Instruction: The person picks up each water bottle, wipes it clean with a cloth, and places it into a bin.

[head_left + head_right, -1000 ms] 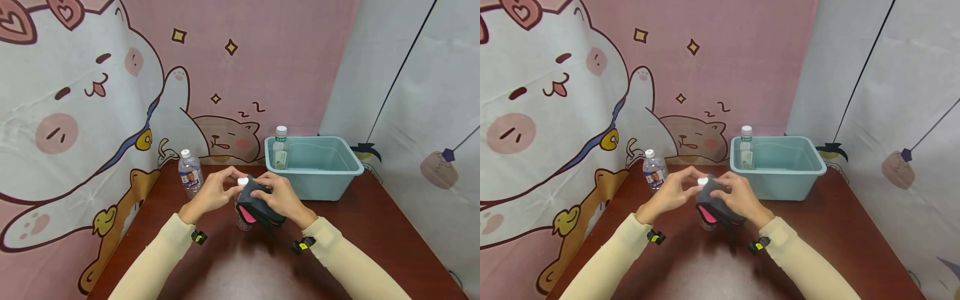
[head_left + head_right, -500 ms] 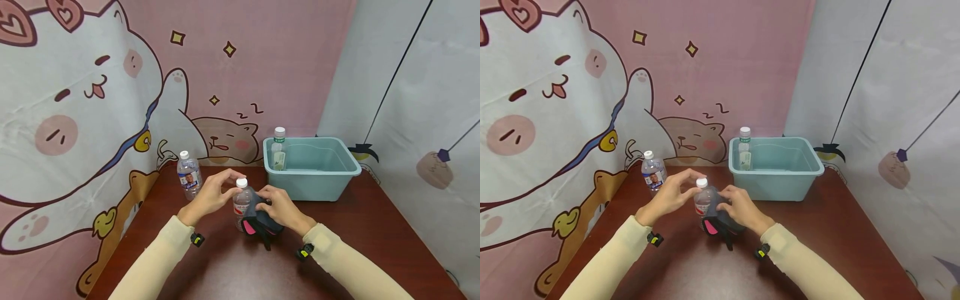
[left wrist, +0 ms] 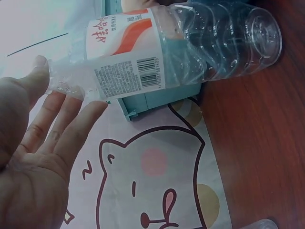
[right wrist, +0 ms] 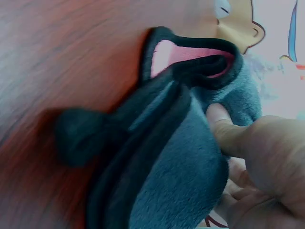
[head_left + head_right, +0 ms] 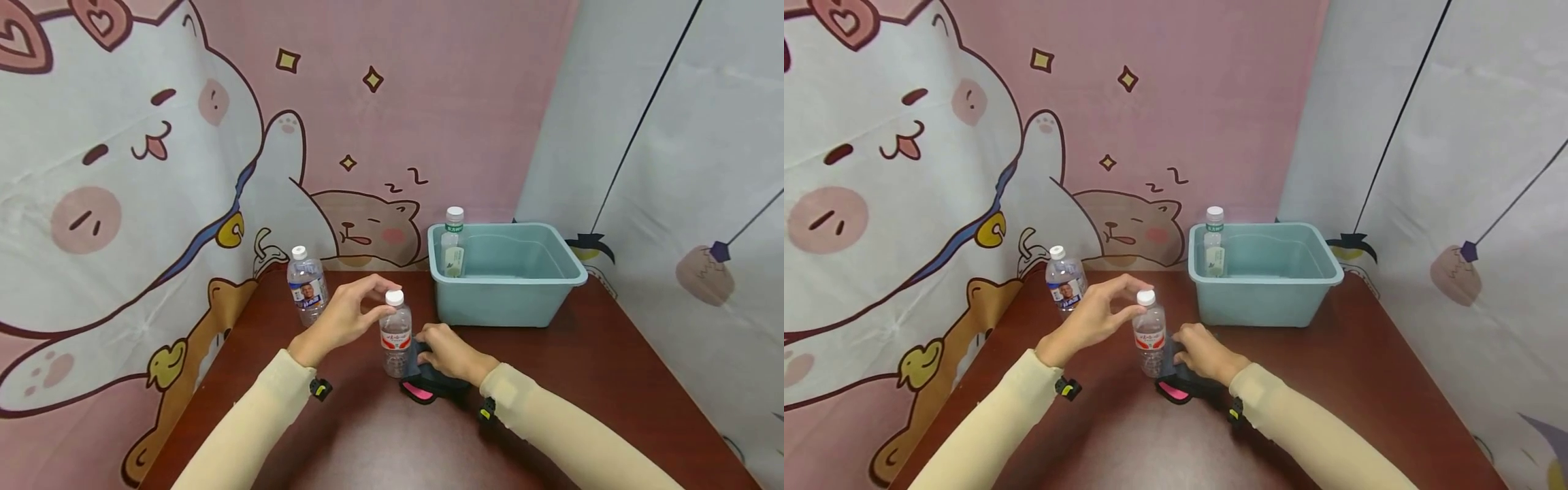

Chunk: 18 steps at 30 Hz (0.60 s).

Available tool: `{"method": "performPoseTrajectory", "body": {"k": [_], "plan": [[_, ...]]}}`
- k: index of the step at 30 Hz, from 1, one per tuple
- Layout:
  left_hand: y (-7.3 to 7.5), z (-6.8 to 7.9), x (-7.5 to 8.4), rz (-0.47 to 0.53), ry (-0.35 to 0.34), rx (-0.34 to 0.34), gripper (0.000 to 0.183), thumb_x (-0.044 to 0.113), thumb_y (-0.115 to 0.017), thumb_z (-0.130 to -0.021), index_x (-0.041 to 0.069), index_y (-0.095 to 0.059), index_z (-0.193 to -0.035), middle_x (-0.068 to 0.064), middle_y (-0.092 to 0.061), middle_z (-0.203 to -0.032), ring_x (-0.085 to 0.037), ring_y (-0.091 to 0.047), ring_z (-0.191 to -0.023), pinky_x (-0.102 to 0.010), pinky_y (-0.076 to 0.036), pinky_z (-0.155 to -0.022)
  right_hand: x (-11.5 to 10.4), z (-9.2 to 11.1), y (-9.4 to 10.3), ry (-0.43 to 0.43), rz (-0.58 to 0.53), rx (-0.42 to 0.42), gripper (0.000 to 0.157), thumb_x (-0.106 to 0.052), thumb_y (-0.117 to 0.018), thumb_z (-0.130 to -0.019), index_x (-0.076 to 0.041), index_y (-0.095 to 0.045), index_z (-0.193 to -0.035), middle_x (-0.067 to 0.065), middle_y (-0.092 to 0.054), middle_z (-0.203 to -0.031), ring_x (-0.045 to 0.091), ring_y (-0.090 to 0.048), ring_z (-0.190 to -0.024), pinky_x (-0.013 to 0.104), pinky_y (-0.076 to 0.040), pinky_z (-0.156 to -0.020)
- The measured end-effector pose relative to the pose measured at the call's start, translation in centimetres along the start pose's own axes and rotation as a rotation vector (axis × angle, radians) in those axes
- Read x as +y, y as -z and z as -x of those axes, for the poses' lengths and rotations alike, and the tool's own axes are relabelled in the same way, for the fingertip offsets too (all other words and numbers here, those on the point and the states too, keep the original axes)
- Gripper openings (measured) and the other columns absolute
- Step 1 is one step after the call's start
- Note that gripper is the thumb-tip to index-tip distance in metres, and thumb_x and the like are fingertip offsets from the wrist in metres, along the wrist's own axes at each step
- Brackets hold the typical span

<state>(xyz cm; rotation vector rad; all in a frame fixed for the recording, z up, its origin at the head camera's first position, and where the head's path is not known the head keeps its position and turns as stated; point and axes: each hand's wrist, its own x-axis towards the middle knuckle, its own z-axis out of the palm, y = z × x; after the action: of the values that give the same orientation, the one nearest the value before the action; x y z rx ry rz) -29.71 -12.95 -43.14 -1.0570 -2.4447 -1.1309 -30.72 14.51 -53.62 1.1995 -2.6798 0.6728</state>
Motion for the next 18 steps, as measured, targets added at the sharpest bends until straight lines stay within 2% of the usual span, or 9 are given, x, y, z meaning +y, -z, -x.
{"method": "performPoseTrajectory", "body": {"k": [5,10,18], "plan": [[-0.1,0.0,-0.2,-0.009,-0.001,0.006,0.041,0.017,-0.09,-0.104,0.017,-0.075,-0.142,-0.002,-0.084,-0.136,-0.021,-0.085,-0.117,-0.051,-0.072,-0.103,-0.1,-0.1,-0.1,-0.052,-0.063,0.024,0.025,-0.004,-0.098,-0.093,0.0,-0.089,-0.115,0.011,-0.085,-0.107,0.021,-0.082,-0.099,0.037,-0.07,-0.083],[-0.2,0.2,0.0,-0.031,-0.011,0.017,0.043,0.018,-0.091,-0.103,0.017,-0.075,-0.142,-0.002,-0.085,-0.135,-0.02,-0.086,-0.116,-0.041,-0.072,-0.101,0.0,0.2,0.3,-0.127,-0.122,0.044,0.03,-0.007,-0.098,-0.094,-0.001,-0.089,-0.122,0.01,-0.087,-0.115,0.023,-0.083,-0.104,0.042,-0.072,-0.09],[-0.1,0.1,-0.1,-0.028,-0.003,0.019,0.042,0.019,-0.091,-0.103,0.017,-0.076,-0.141,-0.002,-0.085,-0.134,-0.02,-0.085,-0.116,-0.041,-0.072,-0.101,-0.4,0.2,2.5,-0.173,-0.27,0.133,0.036,-0.011,-0.096,-0.098,-0.004,-0.087,-0.132,0.008,-0.086,-0.121,0.023,-0.082,-0.107,0.043,-0.072,-0.095]]}}
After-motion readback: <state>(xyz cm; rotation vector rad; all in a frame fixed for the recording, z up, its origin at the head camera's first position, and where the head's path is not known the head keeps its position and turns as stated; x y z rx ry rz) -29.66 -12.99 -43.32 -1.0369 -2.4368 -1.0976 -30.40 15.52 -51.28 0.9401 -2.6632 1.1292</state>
